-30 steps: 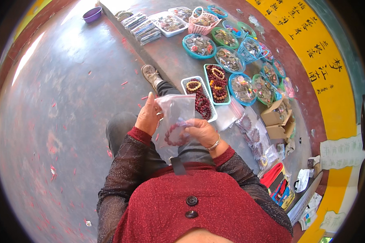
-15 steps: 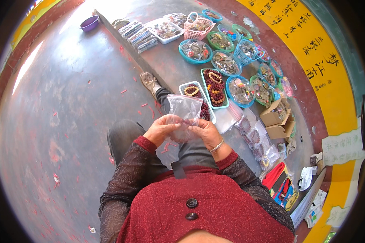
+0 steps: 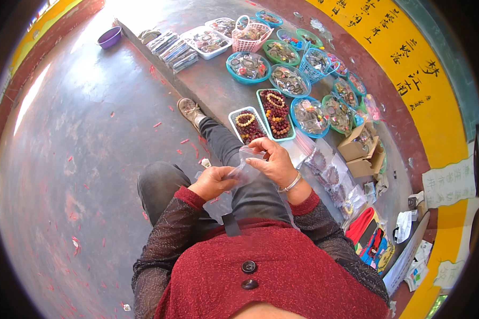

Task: The person sits on the floor and repeatedly picks up small plastic bags and beaded bracelets from trays. They place the bracelets into the bags and set the filled bags down on the floor.

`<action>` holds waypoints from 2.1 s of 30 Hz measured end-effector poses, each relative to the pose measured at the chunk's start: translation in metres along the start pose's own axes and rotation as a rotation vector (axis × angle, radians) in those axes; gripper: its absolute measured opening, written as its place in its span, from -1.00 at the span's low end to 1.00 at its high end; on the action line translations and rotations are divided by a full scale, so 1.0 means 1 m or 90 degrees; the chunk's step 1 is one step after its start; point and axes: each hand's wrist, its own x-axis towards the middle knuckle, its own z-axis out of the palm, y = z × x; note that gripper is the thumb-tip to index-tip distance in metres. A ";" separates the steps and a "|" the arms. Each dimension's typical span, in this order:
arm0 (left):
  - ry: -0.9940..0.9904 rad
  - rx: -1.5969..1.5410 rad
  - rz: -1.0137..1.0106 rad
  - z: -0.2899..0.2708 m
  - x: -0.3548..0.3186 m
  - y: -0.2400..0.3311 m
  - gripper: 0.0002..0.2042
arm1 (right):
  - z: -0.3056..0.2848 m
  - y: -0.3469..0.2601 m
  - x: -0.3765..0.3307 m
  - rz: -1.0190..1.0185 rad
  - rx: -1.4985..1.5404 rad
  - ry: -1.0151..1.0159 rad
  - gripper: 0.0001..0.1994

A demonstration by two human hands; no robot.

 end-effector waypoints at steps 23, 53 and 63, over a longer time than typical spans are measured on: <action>0.091 -0.590 0.039 -0.020 -0.008 0.019 -0.71 | 0.011 0.022 -0.012 0.310 0.554 0.011 -0.63; 0.190 -0.264 -0.160 0.001 0.012 0.001 -0.80 | -0.139 0.189 -0.163 0.361 0.405 0.527 -0.70; 0.192 -0.218 -0.202 0.007 0.022 -0.012 -0.81 | -0.253 0.303 -0.298 0.543 0.363 0.804 -0.90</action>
